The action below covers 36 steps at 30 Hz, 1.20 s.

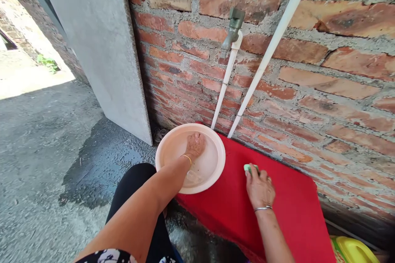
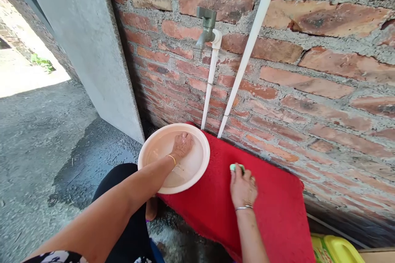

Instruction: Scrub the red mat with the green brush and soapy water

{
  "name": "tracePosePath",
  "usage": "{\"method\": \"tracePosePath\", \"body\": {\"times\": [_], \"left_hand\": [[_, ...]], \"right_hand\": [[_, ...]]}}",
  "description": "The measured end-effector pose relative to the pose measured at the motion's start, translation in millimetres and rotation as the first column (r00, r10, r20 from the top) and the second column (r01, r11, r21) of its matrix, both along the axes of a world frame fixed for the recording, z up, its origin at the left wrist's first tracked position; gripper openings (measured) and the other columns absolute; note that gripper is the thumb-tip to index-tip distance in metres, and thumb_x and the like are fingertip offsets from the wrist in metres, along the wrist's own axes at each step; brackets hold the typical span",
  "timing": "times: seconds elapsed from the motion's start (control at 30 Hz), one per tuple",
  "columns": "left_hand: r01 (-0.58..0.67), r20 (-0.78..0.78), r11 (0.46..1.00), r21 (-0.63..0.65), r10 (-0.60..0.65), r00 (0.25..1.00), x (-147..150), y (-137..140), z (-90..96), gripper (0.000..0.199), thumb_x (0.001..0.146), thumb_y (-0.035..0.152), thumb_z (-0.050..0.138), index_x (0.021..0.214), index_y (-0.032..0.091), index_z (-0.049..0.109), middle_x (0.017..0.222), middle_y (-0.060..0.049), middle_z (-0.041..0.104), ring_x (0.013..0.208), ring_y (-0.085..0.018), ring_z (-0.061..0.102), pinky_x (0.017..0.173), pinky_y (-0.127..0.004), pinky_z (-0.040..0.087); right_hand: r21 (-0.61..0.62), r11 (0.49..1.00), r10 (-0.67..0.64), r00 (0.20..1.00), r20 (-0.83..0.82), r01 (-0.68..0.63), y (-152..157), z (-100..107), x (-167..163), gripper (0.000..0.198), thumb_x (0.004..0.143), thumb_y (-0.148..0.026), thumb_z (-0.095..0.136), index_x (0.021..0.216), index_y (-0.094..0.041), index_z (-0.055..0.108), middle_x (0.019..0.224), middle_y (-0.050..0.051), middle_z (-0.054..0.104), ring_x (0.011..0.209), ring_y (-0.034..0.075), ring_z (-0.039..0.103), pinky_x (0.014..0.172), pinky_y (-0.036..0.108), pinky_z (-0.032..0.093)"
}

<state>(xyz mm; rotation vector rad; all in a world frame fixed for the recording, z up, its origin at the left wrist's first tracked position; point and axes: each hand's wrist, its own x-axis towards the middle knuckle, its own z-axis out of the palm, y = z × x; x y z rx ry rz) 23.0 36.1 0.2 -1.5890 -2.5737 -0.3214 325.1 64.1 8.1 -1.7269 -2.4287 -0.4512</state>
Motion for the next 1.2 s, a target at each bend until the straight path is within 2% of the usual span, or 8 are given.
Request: {"method": "tracePosePath", "body": {"times": [0.13,0.23,0.5,0.6,0.77,0.9,1.0,1.2], "left_hand": [[-0.006,-0.005,1.0,-0.015,0.006,1.0,-1,0,0.5,0.027,0.096,0.025,0.041,0.106,0.016,0.064,0.109,-0.015,0.062,0.102,-0.029,0.057,0.089,-0.043,0.039],[-0.005,-0.013,1.0,-0.02,0.005,1.0,-1,0,0.0,0.027,0.096,0.026,0.041,0.107,0.016,0.063,0.11,-0.015,0.062,0.102,-0.028,0.057,0.09,-0.043,0.039],[-0.005,-0.007,1.0,-0.018,0.005,1.0,1,1,0.6,0.025,0.095,0.024,0.042,0.106,0.015,0.063,0.109,-0.014,0.061,0.101,-0.028,0.058,0.088,-0.043,0.039],[-0.009,-0.005,1.0,-0.013,0.008,1.0,1,1,0.5,0.025,0.095,0.024,0.042,0.107,0.015,0.063,0.11,-0.015,0.061,0.101,-0.028,0.058,0.089,-0.043,0.039],[-0.005,-0.012,1.0,-0.002,0.005,1.0,1,0,0.6,0.025,0.096,0.024,0.042,0.106,0.015,0.063,0.11,-0.015,0.062,0.103,-0.028,0.057,0.089,-0.043,0.039],[-0.002,-0.019,1.0,-0.022,0.002,1.0,0,0,1.1,0.027,0.096,0.025,0.041,0.108,0.015,0.064,0.11,-0.015,0.062,0.103,-0.028,0.058,0.089,-0.043,0.039],[0.002,-0.024,1.0,-0.016,-0.002,1.0,-1,0,-0.6,0.027,0.097,0.025,0.04,0.108,0.016,0.063,0.109,-0.015,0.062,0.103,-0.028,0.058,0.088,-0.042,0.04],[-0.01,-0.013,1.0,-0.011,0.01,1.0,-1,3,-4.5,0.028,0.096,0.026,0.04,0.106,0.015,0.064,0.108,-0.015,0.062,0.102,-0.029,0.058,0.089,-0.043,0.039]], "right_hand": [[-0.06,0.965,0.257,0.966,0.002,-0.257,-30,2,-68,0.038,0.1,-0.033,0.043,0.134,-0.033,0.06,0.101,0.009,0.061,0.088,0.02,0.059,0.071,0.029,0.042],[-0.095,0.956,0.28,0.96,0.006,-0.278,-27,6,-76,0.039,0.101,-0.031,0.042,0.135,-0.034,0.059,0.104,0.009,0.061,0.091,0.02,0.06,0.075,0.03,0.044],[-0.075,0.971,-0.227,0.974,0.002,0.227,37,13,49,0.055,0.101,-0.051,0.026,0.138,-0.026,0.058,0.101,0.014,0.061,0.078,0.023,0.06,0.065,0.034,0.045],[-0.039,0.959,-0.283,0.958,-0.037,0.281,39,12,66,0.058,0.1,-0.054,0.025,0.139,-0.025,0.057,0.099,0.015,0.061,0.077,0.024,0.059,0.063,0.035,0.044],[-0.056,0.998,0.008,1.0,-0.021,-0.009,2,10,-7,0.047,0.102,-0.047,0.031,0.135,-0.031,0.06,0.101,0.011,0.06,0.081,0.021,0.058,0.068,0.032,0.043],[-0.137,0.956,0.262,0.965,0.005,-0.258,-31,11,-77,0.038,0.098,-0.029,0.046,0.133,-0.032,0.06,0.104,0.01,0.06,0.091,0.02,0.058,0.074,0.03,0.044],[-0.176,0.938,0.309,0.951,0.027,-0.3,-33,14,-94,0.041,0.095,-0.019,0.049,0.132,-0.031,0.061,0.106,0.01,0.061,0.093,0.02,0.059,0.077,0.03,0.045],[-0.135,0.991,0.013,1.0,0.025,-0.01,17,23,-19,0.044,0.102,-0.043,0.035,0.134,-0.031,0.06,0.103,0.012,0.062,0.083,0.02,0.06,0.07,0.031,0.045]]}}
